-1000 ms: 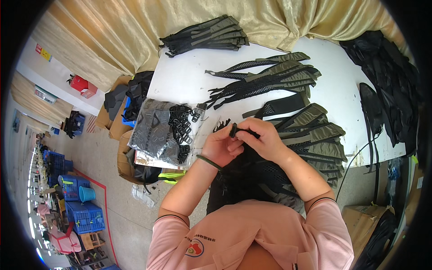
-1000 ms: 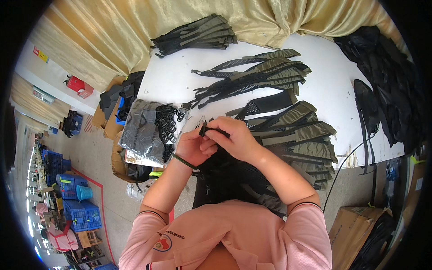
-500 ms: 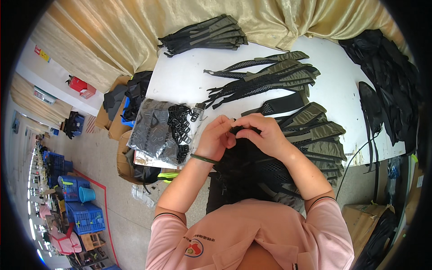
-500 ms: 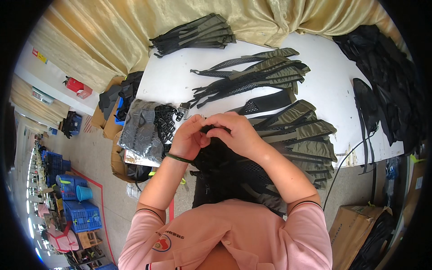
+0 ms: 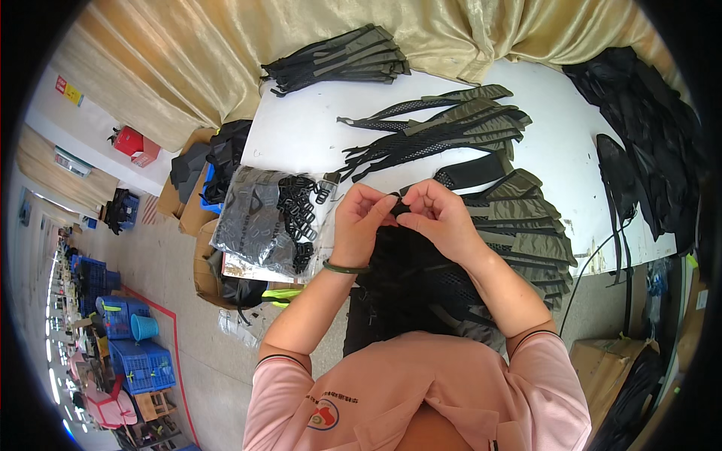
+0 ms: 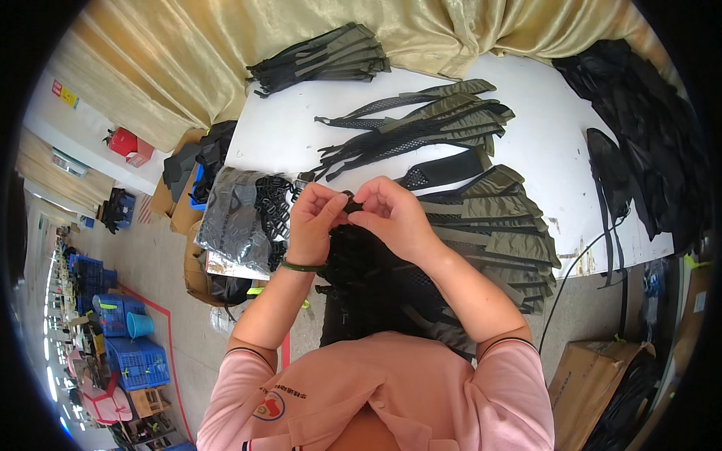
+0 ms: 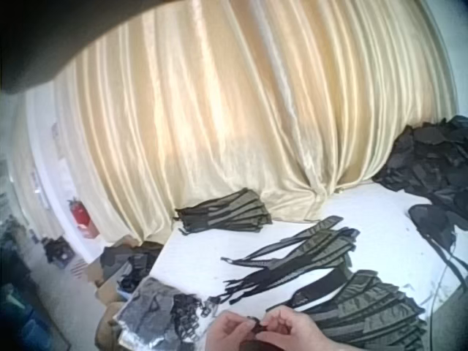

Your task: The person is sorting and organizing green and black mesh fabric straps on a work table.

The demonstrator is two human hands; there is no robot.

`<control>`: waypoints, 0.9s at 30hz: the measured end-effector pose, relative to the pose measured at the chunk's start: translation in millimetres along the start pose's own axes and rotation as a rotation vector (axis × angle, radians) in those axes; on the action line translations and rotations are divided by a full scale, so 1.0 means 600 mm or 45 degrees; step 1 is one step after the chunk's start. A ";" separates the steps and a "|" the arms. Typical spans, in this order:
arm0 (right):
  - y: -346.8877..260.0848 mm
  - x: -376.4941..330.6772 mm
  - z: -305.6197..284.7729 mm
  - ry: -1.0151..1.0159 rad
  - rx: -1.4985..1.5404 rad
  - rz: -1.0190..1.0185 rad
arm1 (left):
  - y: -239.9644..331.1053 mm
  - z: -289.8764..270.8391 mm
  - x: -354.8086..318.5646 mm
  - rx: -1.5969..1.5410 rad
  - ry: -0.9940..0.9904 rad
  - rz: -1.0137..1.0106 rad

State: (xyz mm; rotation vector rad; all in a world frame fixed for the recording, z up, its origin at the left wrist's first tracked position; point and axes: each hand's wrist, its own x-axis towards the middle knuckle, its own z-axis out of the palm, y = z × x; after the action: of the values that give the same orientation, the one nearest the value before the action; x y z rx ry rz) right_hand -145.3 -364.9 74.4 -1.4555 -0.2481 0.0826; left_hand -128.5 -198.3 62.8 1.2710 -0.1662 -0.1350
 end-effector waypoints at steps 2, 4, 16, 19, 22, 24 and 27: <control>0.005 -0.001 0.000 0.017 0.008 -0.005 | -0.001 0.001 -0.004 0.052 0.003 0.031; 0.009 -0.001 0.001 0.036 0.016 -0.009 | -0.002 0.006 -0.007 0.044 0.028 0.100; 0.009 -0.016 0.001 0.187 0.570 0.290 | -0.032 0.002 -0.017 0.151 -0.334 0.361; 0.008 -0.007 -0.013 0.009 0.695 0.437 | -0.034 -0.011 -0.010 0.369 -0.339 0.425; 0.022 0.010 -0.027 -0.030 -0.144 0.105 | -0.039 -0.019 -0.006 0.559 -0.358 0.393; 0.027 0.021 -0.037 -0.173 -0.244 0.052 | -0.048 -0.028 -0.003 0.463 -0.416 0.298; 0.013 0.065 -0.063 -0.224 -0.254 0.392 | -0.044 -0.052 0.016 0.336 -0.636 0.137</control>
State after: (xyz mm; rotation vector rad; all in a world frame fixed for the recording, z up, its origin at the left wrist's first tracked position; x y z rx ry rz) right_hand -98.3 -392.6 67.5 -1.6786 -0.1770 0.4478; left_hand -112.9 -178.5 28.8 1.4686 -0.6995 -0.3456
